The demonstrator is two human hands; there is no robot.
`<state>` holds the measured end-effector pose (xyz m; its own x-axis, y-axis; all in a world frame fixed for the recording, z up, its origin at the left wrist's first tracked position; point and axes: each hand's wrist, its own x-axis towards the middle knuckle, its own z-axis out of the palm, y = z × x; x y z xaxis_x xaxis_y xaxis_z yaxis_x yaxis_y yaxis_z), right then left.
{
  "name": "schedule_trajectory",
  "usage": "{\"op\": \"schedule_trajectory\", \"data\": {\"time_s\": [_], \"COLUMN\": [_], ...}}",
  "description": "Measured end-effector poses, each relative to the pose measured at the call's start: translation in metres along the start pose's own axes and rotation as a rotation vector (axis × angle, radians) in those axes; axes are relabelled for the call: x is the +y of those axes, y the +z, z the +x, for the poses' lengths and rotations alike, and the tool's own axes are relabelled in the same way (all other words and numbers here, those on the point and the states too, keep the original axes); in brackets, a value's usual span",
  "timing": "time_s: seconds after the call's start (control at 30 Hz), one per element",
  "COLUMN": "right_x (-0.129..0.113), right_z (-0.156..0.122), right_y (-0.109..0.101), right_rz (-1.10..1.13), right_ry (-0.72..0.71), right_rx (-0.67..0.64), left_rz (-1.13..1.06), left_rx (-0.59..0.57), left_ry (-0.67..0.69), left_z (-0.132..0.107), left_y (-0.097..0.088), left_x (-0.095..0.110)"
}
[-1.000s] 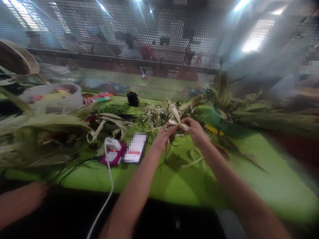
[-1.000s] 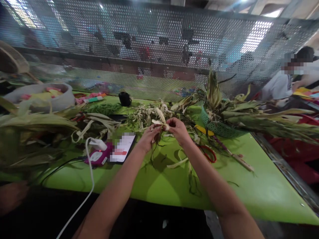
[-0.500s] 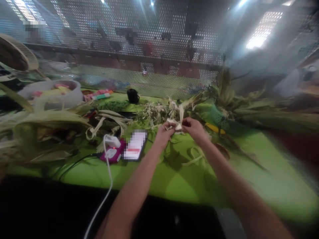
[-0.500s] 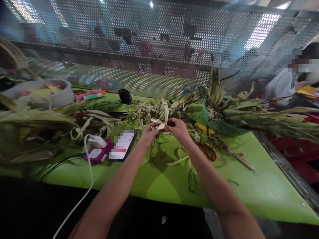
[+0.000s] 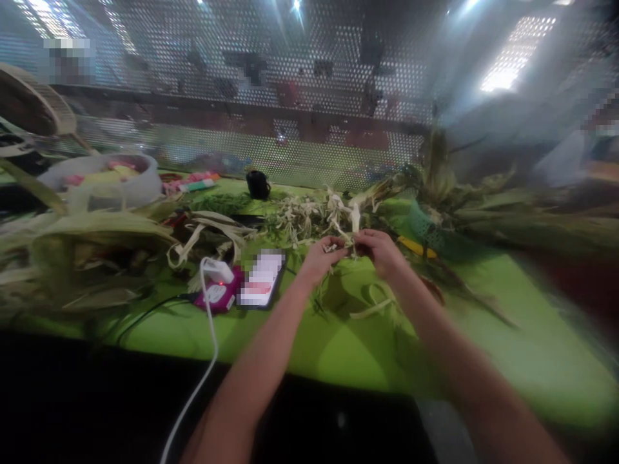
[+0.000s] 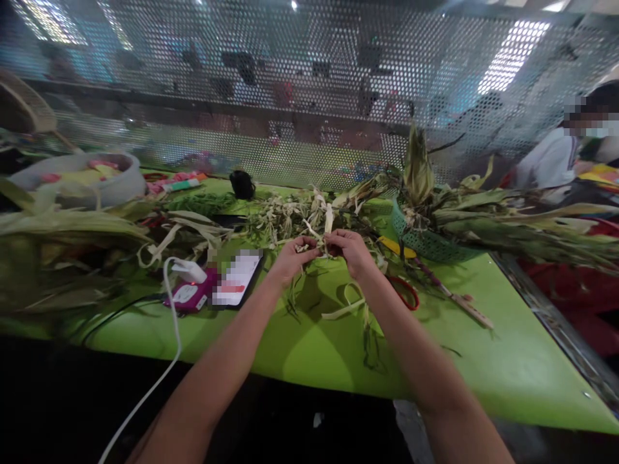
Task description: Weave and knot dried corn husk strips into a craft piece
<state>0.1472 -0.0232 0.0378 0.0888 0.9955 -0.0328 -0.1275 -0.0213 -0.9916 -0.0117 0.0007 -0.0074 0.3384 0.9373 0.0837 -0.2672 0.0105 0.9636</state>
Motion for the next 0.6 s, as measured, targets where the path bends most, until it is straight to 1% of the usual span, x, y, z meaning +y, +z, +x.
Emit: {"op": "schedule_trajectory", "data": {"time_s": [0.1,0.17,0.23,0.37,0.43,0.5,0.6], "right_x": [0.0,-0.001,-0.003,-0.008,-0.01,-0.011,-0.007], "right_z": [0.001,0.002,0.004,0.006,0.007,0.008,0.007], "right_y": [-0.003,-0.005,-0.008,-0.016,-0.019,-0.02,-0.016], "right_rz": [-0.031,-0.065,-0.109,-0.145,-0.148,-0.144,-0.106], "right_ry": [-0.077,-0.115,-0.136,-0.161,-0.169,-0.166,-0.135], "right_rx": [0.019,0.055,0.104,0.155,0.16,0.138,0.052], "left_rz": [-0.162,-0.284,-0.345,-0.305,-0.261,-0.22,-0.154], "left_rx": [-0.014,0.0,0.027,0.088,0.077,0.039,0.009], "left_ry": [-0.092,-0.135,-0.156,-0.151,-0.122,-0.069,0.029], "left_z": [-0.002,-0.002,-0.001,0.003,0.004,0.004,0.004], "left_y": [-0.001,-0.002,-0.002,-0.004,-0.006,-0.009,-0.011], "left_x": [0.008,0.014,0.018,0.018,0.016,0.012,0.007]}}
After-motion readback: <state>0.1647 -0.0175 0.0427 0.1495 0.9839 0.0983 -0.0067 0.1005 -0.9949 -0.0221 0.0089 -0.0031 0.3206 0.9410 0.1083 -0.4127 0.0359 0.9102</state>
